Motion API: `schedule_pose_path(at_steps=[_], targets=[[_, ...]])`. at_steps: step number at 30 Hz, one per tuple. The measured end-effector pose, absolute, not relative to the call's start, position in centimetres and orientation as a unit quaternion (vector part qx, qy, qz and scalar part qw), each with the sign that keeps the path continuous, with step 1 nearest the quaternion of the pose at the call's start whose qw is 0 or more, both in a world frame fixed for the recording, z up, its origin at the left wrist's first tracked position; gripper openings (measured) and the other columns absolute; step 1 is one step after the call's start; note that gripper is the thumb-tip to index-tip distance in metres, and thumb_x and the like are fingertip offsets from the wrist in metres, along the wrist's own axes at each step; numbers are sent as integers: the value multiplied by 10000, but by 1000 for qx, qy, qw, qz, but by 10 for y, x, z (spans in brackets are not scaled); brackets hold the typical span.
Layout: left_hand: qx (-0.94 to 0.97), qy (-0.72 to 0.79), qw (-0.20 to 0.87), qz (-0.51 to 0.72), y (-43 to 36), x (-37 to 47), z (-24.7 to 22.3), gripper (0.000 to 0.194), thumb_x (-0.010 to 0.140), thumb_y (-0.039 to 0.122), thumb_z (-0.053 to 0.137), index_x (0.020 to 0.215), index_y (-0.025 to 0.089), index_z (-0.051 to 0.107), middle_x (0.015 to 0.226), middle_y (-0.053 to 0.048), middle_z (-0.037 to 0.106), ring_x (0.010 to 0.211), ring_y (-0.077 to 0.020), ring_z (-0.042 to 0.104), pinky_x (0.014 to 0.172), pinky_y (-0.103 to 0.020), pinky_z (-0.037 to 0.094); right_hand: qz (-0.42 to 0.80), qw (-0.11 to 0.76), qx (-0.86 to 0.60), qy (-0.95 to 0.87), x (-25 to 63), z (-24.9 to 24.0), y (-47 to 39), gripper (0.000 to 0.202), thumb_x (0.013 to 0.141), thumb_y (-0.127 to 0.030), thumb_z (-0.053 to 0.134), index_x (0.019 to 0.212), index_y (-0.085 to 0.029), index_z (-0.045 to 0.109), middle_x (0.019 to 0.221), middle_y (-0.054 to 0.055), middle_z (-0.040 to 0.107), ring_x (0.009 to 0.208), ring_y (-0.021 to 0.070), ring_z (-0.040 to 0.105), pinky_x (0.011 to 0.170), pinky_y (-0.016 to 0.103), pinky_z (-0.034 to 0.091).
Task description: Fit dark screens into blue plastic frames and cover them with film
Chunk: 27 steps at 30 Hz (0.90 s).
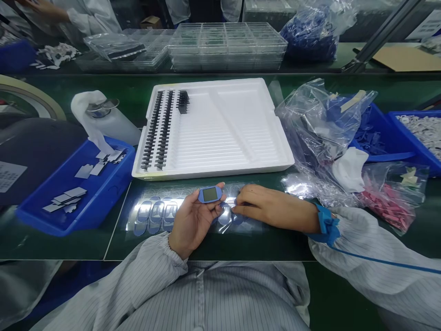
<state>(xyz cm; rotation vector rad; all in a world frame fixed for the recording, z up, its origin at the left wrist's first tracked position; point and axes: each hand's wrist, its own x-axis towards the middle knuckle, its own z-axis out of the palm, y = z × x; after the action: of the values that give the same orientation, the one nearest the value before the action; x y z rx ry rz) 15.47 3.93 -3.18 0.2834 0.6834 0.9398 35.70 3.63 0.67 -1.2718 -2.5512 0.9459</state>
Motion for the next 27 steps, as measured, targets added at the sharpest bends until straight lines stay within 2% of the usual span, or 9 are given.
schedule_pose_path(at_steps=[4,7,10,13,16,20,27], targets=[[125,314,833,438,39,153,-31,330,880,310,465,893,89,709,1169,-149,645,848,-196,647,654,-266,454,276,116,-414,-860,373,5,37,231,953,-324,422,1009,-231,626,1027,38,616,1034,188,568,888,317,487],[119,310,837,434,38,152,-31,333,882,302,462,897,84,713,1186,-154,636,864,-206,646,669,-276,453,184,200,-403,-874,382,6,36,225,914,-264,507,1121,-246,594,1065,71,589,1048,225,544,877,374,478],[122,301,841,433,39,152,-32,317,873,299,478,885,89,715,1134,-154,661,858,-205,642,684,-285,450,104,247,-403,-875,369,15,36,336,879,-190,569,1207,-257,531,1068,79,574,1029,225,528,871,385,469],[120,289,843,438,39,153,-34,316,879,299,464,847,107,713,931,-123,709,798,-191,633,696,-295,452,60,233,-397,-885,343,24,37,286,892,-183,547,1177,-204,542,1013,88,572,954,212,532,809,366,486],[111,289,841,444,39,153,-35,305,885,279,452,783,130,698,796,-82,695,729,-171,610,699,-303,455,55,196,-402,-893,322,27,39,226,892,-177,538,1106,-121,586,977,107,565,920,212,520,782,356,489],[111,289,842,442,37,152,-36,292,882,274,461,768,123,684,813,-88,681,732,-169,595,704,-307,453,44,178,-406,-895,314,24,41,187,890,-146,520,1030,-79,624,933,115,571,881,207,519,768,343,497],[106,284,843,445,37,151,-37,305,889,271,450,761,112,677,801,-92,669,725,-170,586,713,-316,447,44,165,-418,-892,312,22,41,178,885,-152,523,1032,-121,620,919,104,581,876,218,537,756,353,513]])
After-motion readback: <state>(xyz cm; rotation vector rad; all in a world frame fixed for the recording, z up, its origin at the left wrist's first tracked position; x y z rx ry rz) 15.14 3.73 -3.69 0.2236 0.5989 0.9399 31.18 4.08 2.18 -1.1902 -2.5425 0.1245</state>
